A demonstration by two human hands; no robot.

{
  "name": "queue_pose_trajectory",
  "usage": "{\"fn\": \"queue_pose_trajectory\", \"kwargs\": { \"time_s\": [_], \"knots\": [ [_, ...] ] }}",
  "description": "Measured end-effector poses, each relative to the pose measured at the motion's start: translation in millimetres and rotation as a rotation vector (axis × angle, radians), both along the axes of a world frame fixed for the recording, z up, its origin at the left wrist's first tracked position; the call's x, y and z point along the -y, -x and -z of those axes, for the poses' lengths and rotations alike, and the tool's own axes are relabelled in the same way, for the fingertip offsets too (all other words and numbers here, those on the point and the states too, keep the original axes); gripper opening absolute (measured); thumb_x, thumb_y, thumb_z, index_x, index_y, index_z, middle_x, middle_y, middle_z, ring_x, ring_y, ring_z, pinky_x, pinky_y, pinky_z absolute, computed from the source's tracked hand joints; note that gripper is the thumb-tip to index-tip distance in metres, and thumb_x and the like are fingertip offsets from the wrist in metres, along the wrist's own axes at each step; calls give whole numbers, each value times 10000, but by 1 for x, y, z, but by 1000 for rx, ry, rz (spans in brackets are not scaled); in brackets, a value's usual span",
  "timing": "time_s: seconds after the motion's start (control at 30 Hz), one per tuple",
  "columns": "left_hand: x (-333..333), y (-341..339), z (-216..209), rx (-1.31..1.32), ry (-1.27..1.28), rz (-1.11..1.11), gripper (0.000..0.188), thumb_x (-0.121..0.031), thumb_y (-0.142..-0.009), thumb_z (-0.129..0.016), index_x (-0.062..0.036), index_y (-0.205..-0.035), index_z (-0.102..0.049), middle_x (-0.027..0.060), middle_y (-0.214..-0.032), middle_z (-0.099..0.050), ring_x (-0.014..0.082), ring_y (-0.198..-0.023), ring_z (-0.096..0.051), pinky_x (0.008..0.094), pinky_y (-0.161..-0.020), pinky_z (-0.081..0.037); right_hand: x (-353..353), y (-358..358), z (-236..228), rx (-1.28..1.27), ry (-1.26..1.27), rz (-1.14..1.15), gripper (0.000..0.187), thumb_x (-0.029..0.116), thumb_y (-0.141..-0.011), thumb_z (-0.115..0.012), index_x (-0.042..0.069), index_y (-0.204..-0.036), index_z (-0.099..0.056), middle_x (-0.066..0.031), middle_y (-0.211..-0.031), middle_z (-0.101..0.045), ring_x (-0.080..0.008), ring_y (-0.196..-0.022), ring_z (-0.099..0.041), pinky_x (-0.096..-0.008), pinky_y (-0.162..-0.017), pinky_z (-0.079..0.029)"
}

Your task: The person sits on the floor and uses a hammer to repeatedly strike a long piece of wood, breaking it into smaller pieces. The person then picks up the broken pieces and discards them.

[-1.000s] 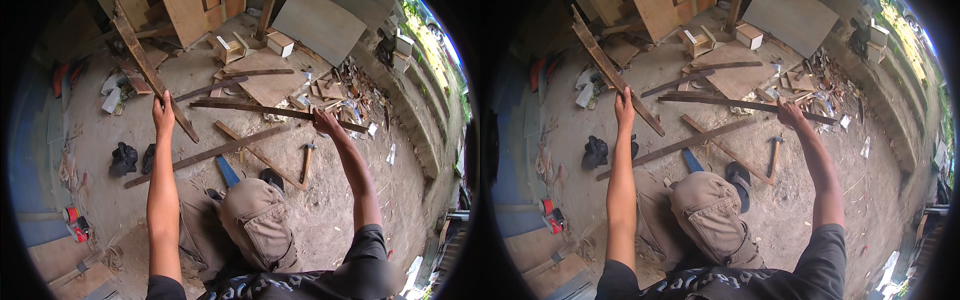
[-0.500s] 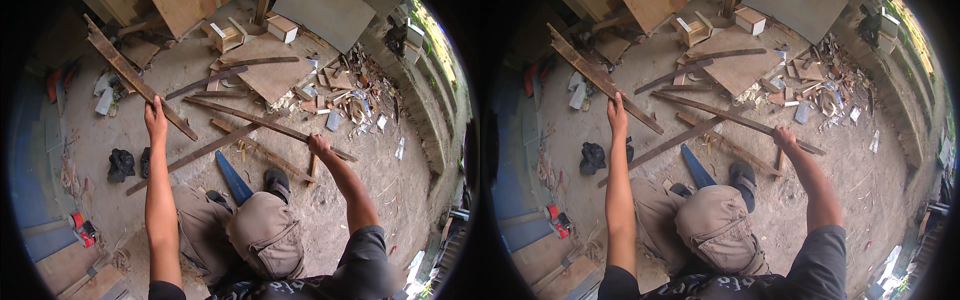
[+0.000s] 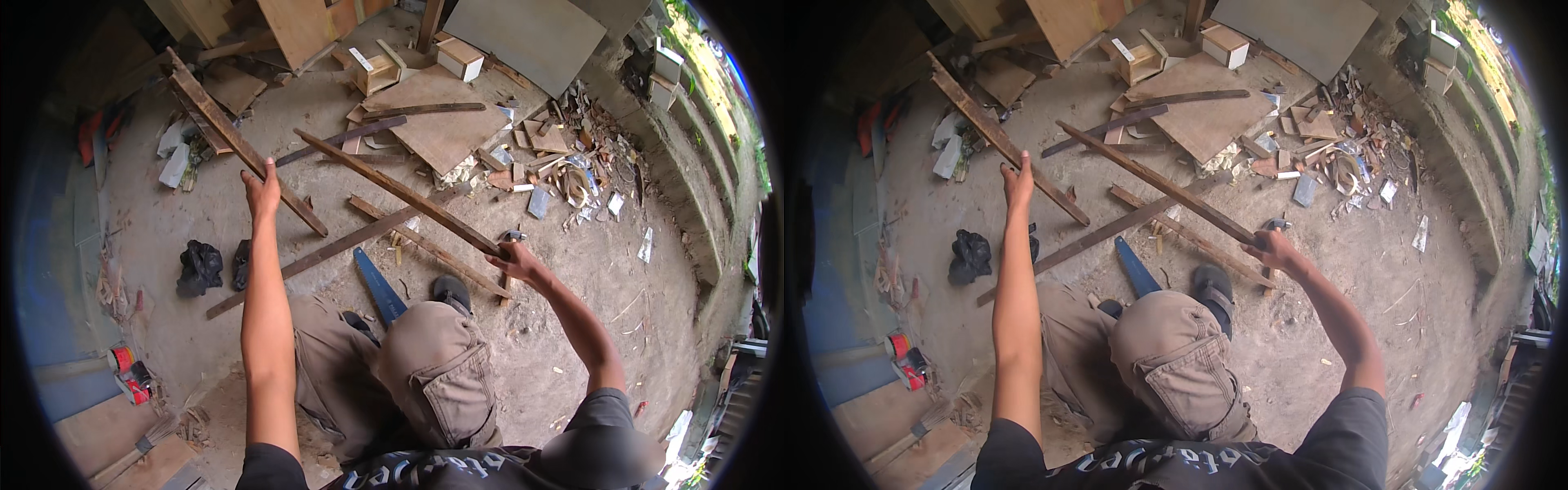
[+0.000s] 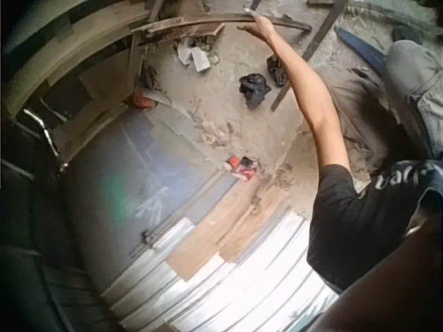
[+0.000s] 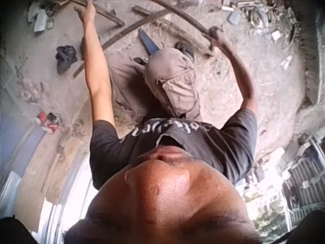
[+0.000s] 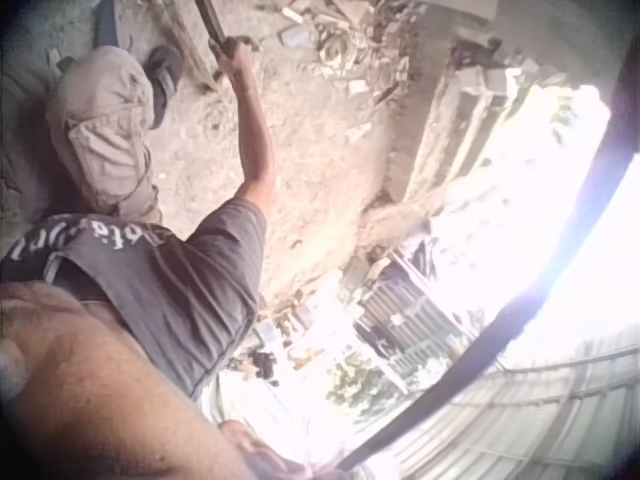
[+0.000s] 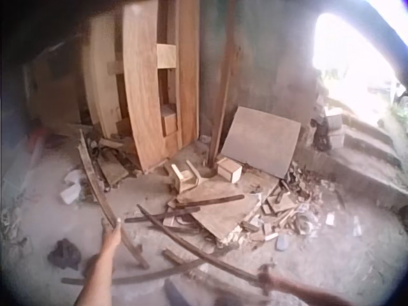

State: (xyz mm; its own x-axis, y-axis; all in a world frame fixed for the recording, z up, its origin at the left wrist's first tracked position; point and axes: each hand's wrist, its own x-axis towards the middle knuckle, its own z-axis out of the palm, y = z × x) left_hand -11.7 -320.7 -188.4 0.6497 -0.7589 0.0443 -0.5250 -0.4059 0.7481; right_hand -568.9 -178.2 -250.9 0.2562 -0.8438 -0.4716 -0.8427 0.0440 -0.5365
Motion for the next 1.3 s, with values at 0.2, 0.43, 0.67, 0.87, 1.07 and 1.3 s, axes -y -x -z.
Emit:
{"fn": "queue_pose_trajectory", "kwargs": {
  "time_s": [0.2, 0.43, 0.67, 0.87, 1.07, 1.3],
  "knots": [
    [-29, 61, -46, -385, -69, 328, 1000, -674, -909, -537, 55, -1519, -226, 266, -1500, -399, 340, -1394, -412, 412, -1118, -362, -40, -48, -80, 492, -215, 201, 465, 466, -1004, -563, 11, -916, -591, 8, -658, -517, -88, -540, -501, -273, -501, -418],
    [-71, 139, -111, -1418, 432, 412, 824, -824, -889, -321, -61, -1128, -521, 140, -1122, -692, 277, -1145, -638, 426, -870, -500, -75, -70, -120, 382, 127, 24, 438, 425, -1012, -557, 2, -901, -572, -56, -650, -571, -152, -556, -537, -332, -528, -448],
    [-119, 141, -153, -1744, 646, 249, 799, -900, -816, -336, -116, -750, -476, 19, -633, -444, 191, -612, -452, 363, -650, -417, -85, -60, -148, -12, 509, -121, 335, 340, -970, -626, 25, -953, -513, -165, -706, -649, -346, -627, -674, -458, -561, -510],
    [-135, 121, -173, -1746, 742, 264, 849, -962, -755, -282, -130, -712, -446, -8, -579, -388, 164, -562, -403, 324, -598, -372, -73, -62, -158, -92, 764, -225, 368, 357, -924, -687, 35, -940, -510, -172, -717, -645, -381, -624, -658, -469, -541, -507],
    [-147, 109, -176, -1769, 819, 644, 810, -834, -885, -304, -70, -971, -560, 121, -938, -614, 261, -915, -586, 500, -921, -463, -58, -57, -158, -106, 1023, -203, 376, 281, -859, -754, 42, -1070, -553, -137, -826, -655, -330, -727, -673, -435, -615, -525],
    [-148, 100, -166, -1554, 894, 449, 738, -743, -924, -386, -59, -1167, -521, 140, -1126, -628, 269, -1087, -616, 499, -1029, -466, -51, -58, -175, -130, 1120, -5, 455, 173, -775, -805, 58, -1145, -567, -148, -1027, -575, -341, -956, -567, -437, -839, -432]
  ]
}}
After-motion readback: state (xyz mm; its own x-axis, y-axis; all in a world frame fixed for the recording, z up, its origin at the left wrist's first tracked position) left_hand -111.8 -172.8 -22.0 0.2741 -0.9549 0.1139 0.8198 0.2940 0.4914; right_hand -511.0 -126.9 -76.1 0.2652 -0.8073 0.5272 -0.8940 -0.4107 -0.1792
